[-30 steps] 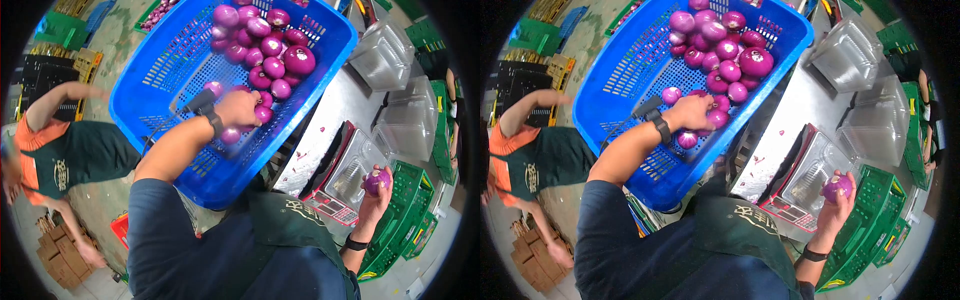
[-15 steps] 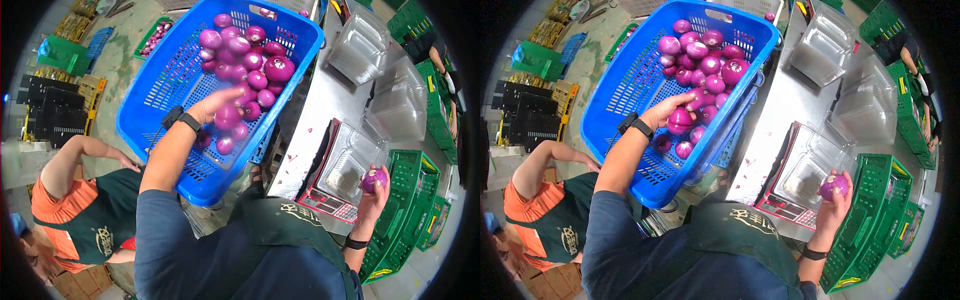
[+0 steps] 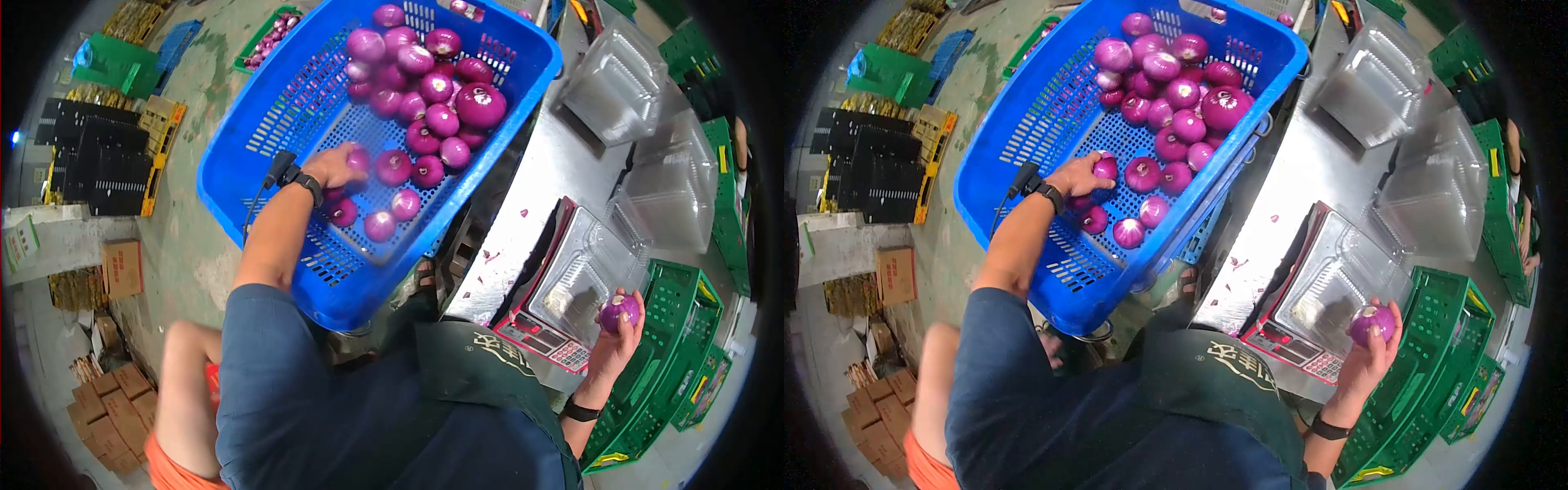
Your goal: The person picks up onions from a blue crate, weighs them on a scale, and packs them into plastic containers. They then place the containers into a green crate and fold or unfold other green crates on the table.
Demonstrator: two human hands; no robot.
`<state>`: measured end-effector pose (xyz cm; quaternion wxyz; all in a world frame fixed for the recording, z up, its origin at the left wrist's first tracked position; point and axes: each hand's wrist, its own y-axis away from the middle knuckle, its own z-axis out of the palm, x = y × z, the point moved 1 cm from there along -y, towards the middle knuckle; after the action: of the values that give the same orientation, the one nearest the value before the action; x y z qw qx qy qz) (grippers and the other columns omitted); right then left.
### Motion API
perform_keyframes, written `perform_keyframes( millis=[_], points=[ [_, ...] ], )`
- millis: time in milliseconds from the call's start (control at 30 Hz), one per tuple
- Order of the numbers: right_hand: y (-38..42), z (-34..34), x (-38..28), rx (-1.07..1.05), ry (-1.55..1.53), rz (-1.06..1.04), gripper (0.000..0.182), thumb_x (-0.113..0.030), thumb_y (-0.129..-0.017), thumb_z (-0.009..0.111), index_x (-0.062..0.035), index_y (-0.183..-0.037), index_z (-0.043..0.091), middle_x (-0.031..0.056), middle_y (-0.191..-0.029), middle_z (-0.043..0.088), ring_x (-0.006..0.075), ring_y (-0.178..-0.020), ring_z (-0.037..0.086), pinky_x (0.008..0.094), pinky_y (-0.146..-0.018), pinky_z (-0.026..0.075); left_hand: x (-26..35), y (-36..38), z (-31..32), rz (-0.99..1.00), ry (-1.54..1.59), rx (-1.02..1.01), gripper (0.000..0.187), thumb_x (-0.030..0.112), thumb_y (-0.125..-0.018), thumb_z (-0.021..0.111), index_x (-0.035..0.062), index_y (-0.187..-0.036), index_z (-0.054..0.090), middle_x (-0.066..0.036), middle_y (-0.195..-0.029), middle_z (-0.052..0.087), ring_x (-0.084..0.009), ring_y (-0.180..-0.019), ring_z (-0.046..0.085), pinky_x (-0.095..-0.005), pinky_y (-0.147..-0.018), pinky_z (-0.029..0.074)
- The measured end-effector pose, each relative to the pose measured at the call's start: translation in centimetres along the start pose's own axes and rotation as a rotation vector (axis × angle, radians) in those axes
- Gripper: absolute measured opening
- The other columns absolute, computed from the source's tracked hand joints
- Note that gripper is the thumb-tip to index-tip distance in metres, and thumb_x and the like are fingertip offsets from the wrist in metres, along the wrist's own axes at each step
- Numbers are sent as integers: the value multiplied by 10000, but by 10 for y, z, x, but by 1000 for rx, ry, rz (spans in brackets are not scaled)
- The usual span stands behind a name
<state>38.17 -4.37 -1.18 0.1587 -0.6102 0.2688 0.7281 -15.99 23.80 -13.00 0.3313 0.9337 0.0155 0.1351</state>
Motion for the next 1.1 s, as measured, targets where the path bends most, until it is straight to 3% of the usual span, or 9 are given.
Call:
perform_keyframes(
  millis=[67, 100, 200, 267, 500, 633, 767, 800, 1100],
  points=[
    [-2, 7, 0, 0, 12, 11, 634, -210, -886, 705, -38, -1450, 472, 187, -1356, 579, 226, -1096, 625, 342, -867, 554, -9, 3, 0, 10, -86, -41, 843, 572, -749, 772, 224, -1471, 509, -213, -1365, 630, -405, -1259, 604, -470, -1066, 477],
    [-5, 7, 1, -2, 16, 15, 634, -211, -887, 705, -38, -1451, 471, 187, -1355, 580, 227, -1096, 624, 341, -865, 555, -10, 4, 1, 99, -91, 3, 797, 569, -778, 799, 67, -1337, 534, -270, -1226, 670, -442, -1151, 647, -479, -985, 512],
    [-12, 13, 1, -32, 14, 25, 631, -223, -896, 704, -39, -1452, 468, 187, -1359, 580, 246, -1058, 649, 343, -844, 563, -8, -3, -11, 183, -24, -8, 777, 534, -756, 819, 57, -1312, 558, -254, -1200, 685, -431, -1128, 659, -477, -972, 517],
    [-13, 21, -5, -51, 8, 31, 639, -230, -898, 705, -33, -1454, 460, 188, -1362, 579, 259, -1034, 665, 343, -834, 567, -16, -22, -12, 122, 207, 6, 666, 308, -681, 859, 33, -1238, 618, -184, -1111, 713, -325, -1039, 687, -402, -914, 542],
    [-11, 30, -9, -95, -6, 38, 688, -267, -890, 718, -14, -1463, 433, 190, -1355, 578, 287, -1018, 679, 338, -816, 571, 20, -11, -11, 367, 916, -574, 674, -67, -610, 742, 118, -1245, 614, -81, -1274, 558, -249, -1022, 648, -356, -821, 586],
    [-3, 29, -10, -67, -7, 31, 694, -275, -881, 720, -16, -1461, 440, 189, -1344, 583, 287, -1025, 676, 344, -826, 569, 51, 5, -6, 227, 1079, -742, 264, 280, -932, 719, 98, -1116, 667, -24, -997, 657, -176, -912, 670, -334, -726, 584],
    [6, 30, -14, 53, 13, 18, 686, -273, -871, 714, -20, -1455, 459, 185, -1320, 596, 284, -1037, 667, 369, -867, 562, 81, 7, 16, 460, 9, -184, 539, 561, -767, 800, 42, -756, 651, -136, -711, 652, -229, -683, 639, -433, -600, 454],
    [7, 31, -16, 70, 12, 13, 676, -275, -865, 708, -22, -1448, 475, 188, -1312, 601, 282, -1046, 661, 393, -903, 556, 95, 26, 13, 413, -194, -158, 763, 625, -711, 754, 14, -1164, 705, -208, -1080, 732, -399, -988, 703, -493, -867, 556],
    [22, -2, -27, 192, -199, -59, 582, -186, -900, 677, -59, -1428, 471, 167, -1305, 616, 226, -1048, 656, 360, -792, 593, 113, 23, 83, 278, -751, -178, 520, 409, -932, 670, 36, -1281, 568, -183, -1102, 724, -296, -1040, 709, -434, -886, 562]
  ],
)
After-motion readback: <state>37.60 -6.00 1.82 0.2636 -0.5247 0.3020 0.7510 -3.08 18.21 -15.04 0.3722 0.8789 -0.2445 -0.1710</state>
